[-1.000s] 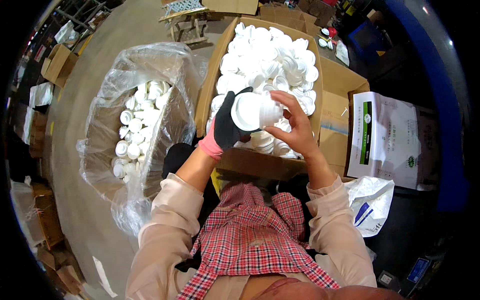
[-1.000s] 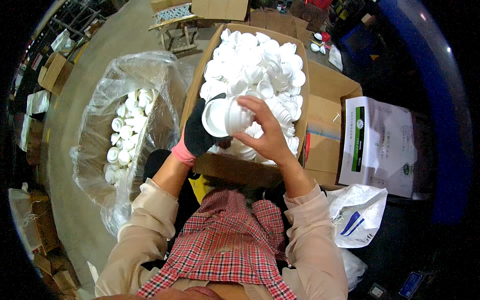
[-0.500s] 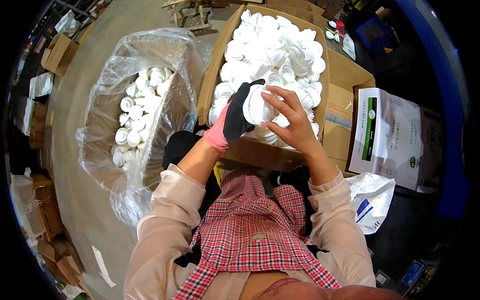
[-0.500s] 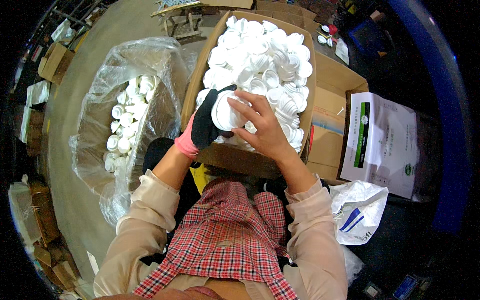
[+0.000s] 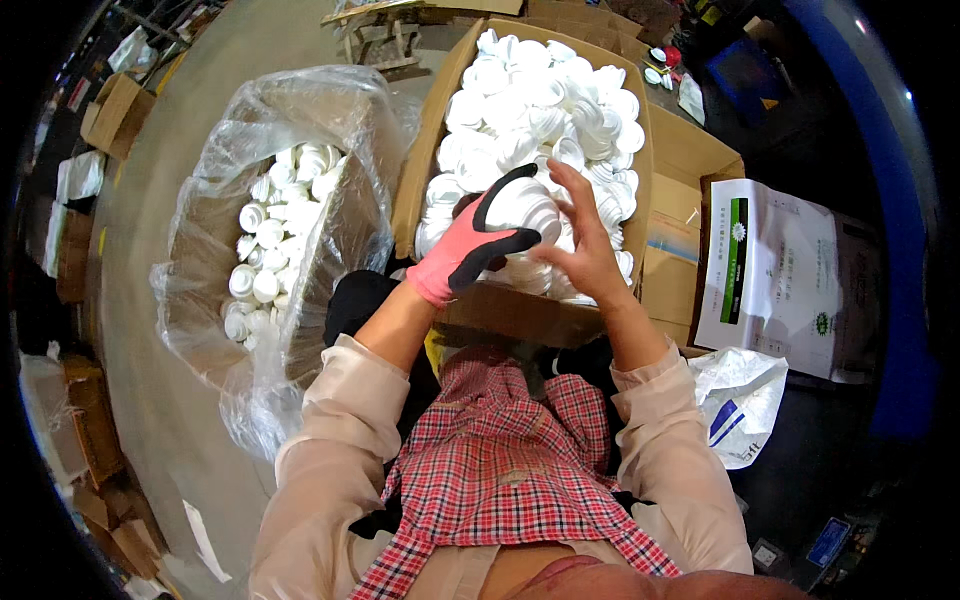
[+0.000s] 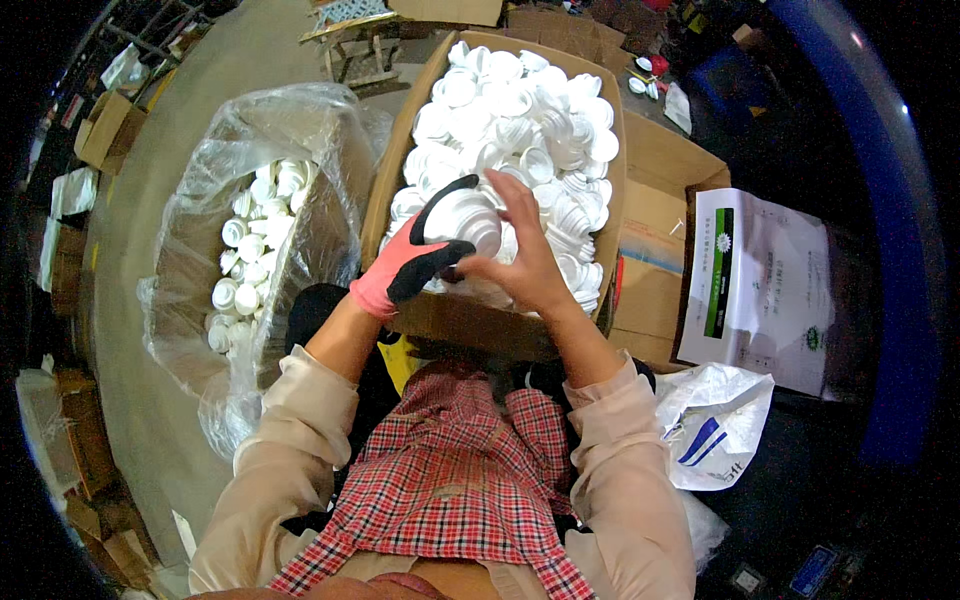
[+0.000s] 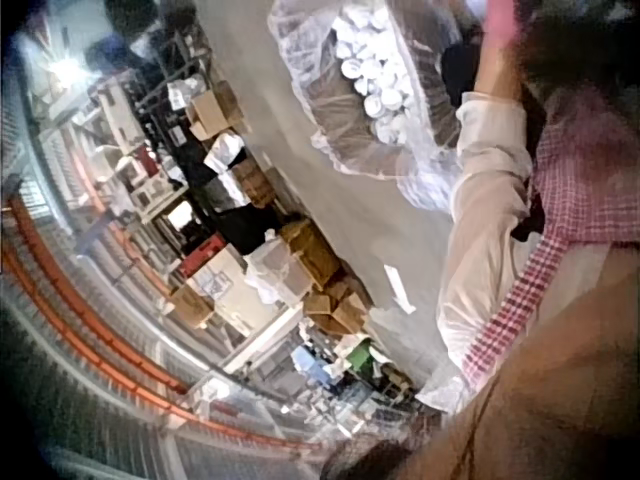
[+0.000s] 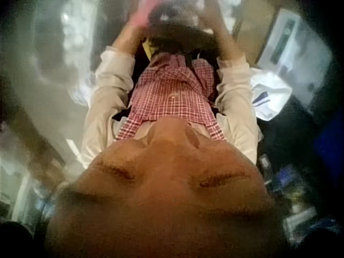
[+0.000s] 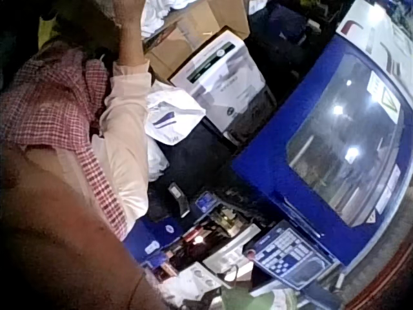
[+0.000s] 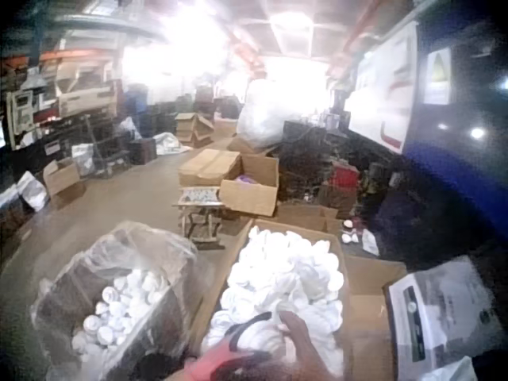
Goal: The person sits on the floor and repeatedly picks up white plastic cups and lids from a cardboard box. They place a lid onto each cup and then set the assembled unit into a plastic bag. The process is repeated continuously throughout the clip.
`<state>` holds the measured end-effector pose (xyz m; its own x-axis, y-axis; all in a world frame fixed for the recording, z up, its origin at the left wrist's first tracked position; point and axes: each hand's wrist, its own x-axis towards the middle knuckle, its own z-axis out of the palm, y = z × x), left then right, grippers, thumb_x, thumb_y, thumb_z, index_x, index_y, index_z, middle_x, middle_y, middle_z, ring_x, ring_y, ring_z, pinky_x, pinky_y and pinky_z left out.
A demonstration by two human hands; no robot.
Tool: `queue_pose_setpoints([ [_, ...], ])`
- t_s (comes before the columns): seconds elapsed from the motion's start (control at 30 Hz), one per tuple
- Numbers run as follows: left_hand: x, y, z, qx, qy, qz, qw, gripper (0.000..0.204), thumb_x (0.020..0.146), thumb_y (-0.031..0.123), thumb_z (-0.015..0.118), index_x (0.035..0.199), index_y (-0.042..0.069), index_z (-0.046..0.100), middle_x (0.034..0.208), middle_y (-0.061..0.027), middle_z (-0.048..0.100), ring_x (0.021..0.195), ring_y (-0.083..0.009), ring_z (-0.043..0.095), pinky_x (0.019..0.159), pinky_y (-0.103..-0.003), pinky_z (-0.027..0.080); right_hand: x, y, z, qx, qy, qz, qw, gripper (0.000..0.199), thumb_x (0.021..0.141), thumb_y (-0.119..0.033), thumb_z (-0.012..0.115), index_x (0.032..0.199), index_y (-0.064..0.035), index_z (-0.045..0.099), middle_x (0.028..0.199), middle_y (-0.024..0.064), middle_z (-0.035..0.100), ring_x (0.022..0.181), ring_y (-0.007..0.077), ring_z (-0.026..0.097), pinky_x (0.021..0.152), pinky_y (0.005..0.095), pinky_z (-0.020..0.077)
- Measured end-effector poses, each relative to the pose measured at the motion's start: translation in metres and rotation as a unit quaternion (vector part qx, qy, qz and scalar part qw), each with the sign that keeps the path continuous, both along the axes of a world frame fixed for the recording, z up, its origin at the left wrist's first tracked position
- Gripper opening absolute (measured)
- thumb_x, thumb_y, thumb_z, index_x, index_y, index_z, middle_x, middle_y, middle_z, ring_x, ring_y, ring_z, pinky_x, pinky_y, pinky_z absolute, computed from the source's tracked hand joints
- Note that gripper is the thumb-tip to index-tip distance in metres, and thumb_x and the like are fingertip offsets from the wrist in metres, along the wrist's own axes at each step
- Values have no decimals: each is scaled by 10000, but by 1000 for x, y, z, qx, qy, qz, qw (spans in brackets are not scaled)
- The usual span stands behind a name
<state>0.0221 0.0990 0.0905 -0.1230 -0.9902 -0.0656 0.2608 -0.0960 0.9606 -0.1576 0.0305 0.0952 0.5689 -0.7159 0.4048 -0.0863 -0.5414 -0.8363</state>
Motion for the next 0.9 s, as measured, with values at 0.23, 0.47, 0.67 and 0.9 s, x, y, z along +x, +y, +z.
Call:
queue_pose_setpoints([
  [0.23, -28, -6, -42, -69, -89, 76, 991, 615, 834, 127, 681, 1380, 25, 417, 1217, -113, 577, 1103, -200, 561, 922, -311, 451, 13, -13, -31, 115, -54, -185, 974, 599, 987, -547, 414, 874, 28, 535, 749, 76, 480, 710, 153, 434, 653, 301, 391],
  [0.47, -35, -8, -53, -87, -237, 144, 957, 501, 831, 127, 671, 1262, -53, 491, 991, -193, 676, 984, -255, 653, 830, -374, 494, 7, -27, -31, 125, 38, -189, 973, 668, 986, -596, 352, 936, 16, 613, 751, 52, 586, 734, 128, 527, 681, 276, 427],
  [0.67, -1, -12, -25, 71, 250, 16, 965, 594, 968, 494, 469, 1290, -5, 497, 1045, -131, 684, 735, -230, 701, 480, -231, 428, -7, -27, -8, 283, -127, 116, 944, 682, 855, -220, 719, 1409, -6, 384, 1348, 124, 483, 1230, 208, 487, 1022, 332, 401],
  [0.9, 8, -15, -48, 81, 285, -11, 955, 554, 988, 409, 483, 1375, 20, 410, 1218, -157, 600, 1035, -307, 636, 807, -446, 564, -6, -14, -6, 118, 30, 58, 991, 923, 677, -165, 863, 1442, -32, 363, 1429, 107, 416, 1292, 227, 446, 1050, 364, 410],
])
